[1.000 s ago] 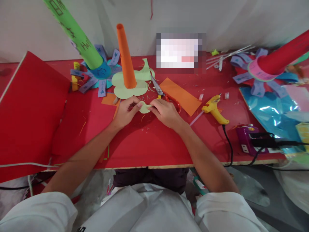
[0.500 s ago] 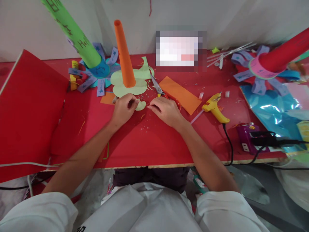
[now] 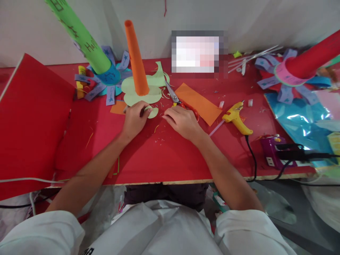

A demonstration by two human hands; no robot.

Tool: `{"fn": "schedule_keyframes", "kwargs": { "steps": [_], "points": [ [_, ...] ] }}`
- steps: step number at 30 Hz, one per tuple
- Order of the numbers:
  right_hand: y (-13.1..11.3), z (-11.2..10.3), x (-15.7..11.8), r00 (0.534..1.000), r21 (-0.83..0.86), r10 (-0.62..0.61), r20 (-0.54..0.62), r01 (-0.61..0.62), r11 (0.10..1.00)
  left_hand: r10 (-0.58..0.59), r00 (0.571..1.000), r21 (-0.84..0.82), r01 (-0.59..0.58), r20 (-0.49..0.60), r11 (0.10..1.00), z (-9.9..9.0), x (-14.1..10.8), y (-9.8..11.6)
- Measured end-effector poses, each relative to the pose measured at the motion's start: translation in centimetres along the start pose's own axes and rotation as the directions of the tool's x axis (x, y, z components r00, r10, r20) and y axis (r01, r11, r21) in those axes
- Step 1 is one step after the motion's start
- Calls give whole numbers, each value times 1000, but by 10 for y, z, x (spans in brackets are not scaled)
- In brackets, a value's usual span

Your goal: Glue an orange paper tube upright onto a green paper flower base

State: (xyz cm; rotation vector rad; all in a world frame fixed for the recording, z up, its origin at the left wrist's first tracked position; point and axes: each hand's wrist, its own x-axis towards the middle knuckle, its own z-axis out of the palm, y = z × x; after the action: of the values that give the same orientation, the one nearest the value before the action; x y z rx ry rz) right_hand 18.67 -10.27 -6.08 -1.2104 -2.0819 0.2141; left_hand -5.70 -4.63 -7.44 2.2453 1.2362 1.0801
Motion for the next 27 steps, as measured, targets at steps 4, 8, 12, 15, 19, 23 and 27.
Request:
{"fn": "schedule_keyframes", "kwargs": {
  "steps": [4, 8, 12, 15, 19, 23, 27],
  "points": [
    [-4, -2, 2, 995, 120, 72, -72, -63, 991, 32, 998, -68, -35, -47, 997, -3, 2, 4],
    [-7, -3, 4, 991, 221, 131, -15, -125, 967, 129, 992, -160, -125, 12, 979, -6, 1, 12],
    [-12, -1, 7, 995, 275, 81, 65, -95, 957, 191, 979, -171, -177, 70, 969, -6, 0, 16],
    [-15, 0, 9, 991, 305, 116, 74, -133, 943, 185, 981, -174, -173, 56, 970, -6, 1, 16],
    [-14, -2, 10, 986, 314, 160, 42, -164, 935, 170, 985, -165, -164, 22, 973, -8, -2, 19],
    [-5, 0, 9, 979, 318, 205, -16, -190, 929, 78, 981, -151, -105, -176, 983, -13, -3, 19],
    [4, 3, 9, 961, 379, 272, -44, -236, 895, 7, 885, -247, -138, -466, 959, -25, 31, -14]
  ]
}}
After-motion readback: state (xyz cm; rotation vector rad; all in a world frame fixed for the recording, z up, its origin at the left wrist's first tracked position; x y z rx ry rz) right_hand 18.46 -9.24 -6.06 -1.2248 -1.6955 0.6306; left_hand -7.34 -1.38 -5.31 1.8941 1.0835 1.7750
